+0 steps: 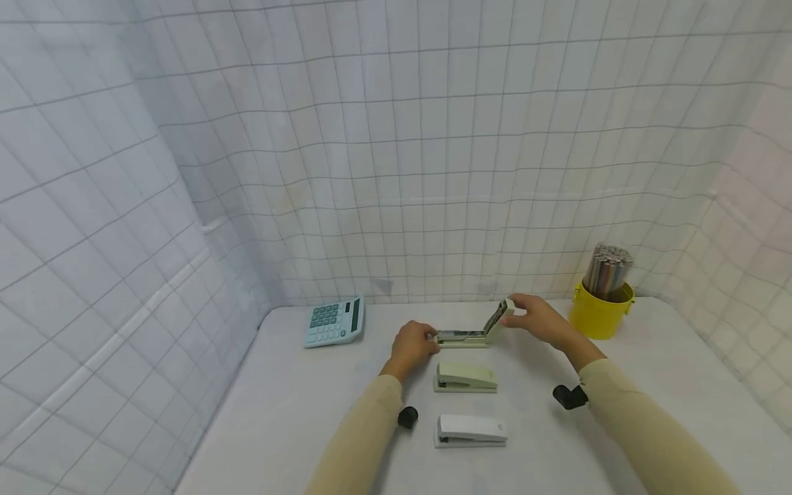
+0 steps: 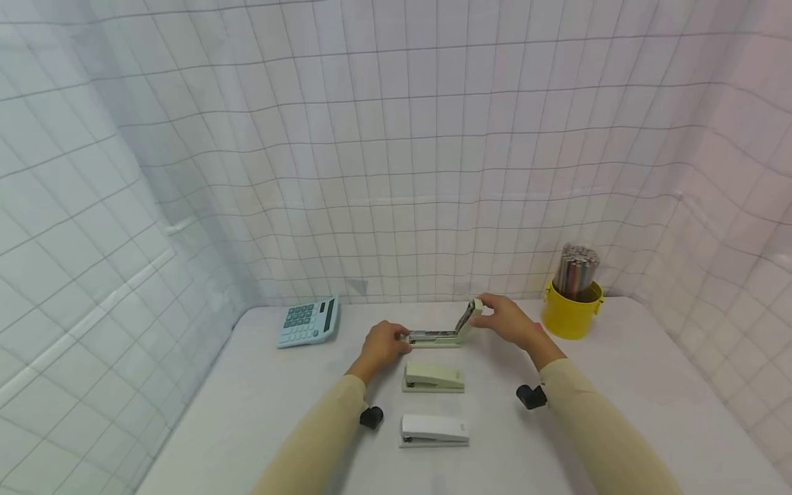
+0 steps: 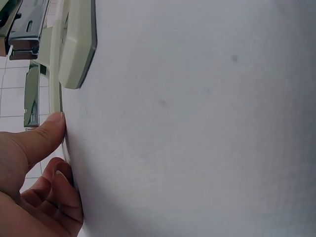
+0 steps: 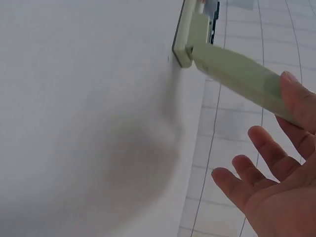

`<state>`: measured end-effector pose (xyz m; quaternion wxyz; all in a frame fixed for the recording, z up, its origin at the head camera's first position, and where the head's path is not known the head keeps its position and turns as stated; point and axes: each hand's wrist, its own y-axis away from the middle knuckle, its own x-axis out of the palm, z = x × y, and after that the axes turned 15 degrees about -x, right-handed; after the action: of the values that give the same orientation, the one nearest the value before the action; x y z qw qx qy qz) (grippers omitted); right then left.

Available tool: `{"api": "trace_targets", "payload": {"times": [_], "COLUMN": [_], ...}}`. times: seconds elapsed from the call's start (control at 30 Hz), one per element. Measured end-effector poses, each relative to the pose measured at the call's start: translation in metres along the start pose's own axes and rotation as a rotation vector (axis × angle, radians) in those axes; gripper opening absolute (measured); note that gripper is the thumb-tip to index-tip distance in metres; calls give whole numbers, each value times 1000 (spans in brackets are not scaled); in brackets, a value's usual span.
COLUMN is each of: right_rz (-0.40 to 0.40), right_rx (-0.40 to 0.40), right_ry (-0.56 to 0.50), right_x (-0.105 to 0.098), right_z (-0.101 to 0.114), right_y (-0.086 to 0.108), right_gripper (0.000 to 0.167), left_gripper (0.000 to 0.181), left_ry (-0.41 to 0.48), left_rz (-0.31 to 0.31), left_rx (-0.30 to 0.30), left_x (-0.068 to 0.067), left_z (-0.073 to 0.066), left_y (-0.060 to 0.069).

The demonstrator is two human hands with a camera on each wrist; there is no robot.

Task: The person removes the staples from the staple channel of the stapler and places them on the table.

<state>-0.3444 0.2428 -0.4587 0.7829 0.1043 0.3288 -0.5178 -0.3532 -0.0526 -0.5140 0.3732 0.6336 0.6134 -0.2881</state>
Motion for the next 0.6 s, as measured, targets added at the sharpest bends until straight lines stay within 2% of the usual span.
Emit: {"api": "trace_targets", "payload": {"times": [0.2,0.3,0.5,0.6], "right_rz": [24,52,77,81], "right_rx": [33,59,87,84], "right_ry": [-52,-42,-29,0], "right_x": [-12,-15,-14,-14], "right_z": [-20,-29,-38,-38], "right_y": [13,19,23,23], "right_gripper": [45,40,38,50], "left_gripper": [32,32,32,32], "left_ry": [5,6,5,15], "left_rz": [-4,-7,-13,-13], "left_rx": [7,13,12,15], "left_x": [0,2,2,0], "left_z": [4,4,3,4], "left_y": [1,1,1,1]}}
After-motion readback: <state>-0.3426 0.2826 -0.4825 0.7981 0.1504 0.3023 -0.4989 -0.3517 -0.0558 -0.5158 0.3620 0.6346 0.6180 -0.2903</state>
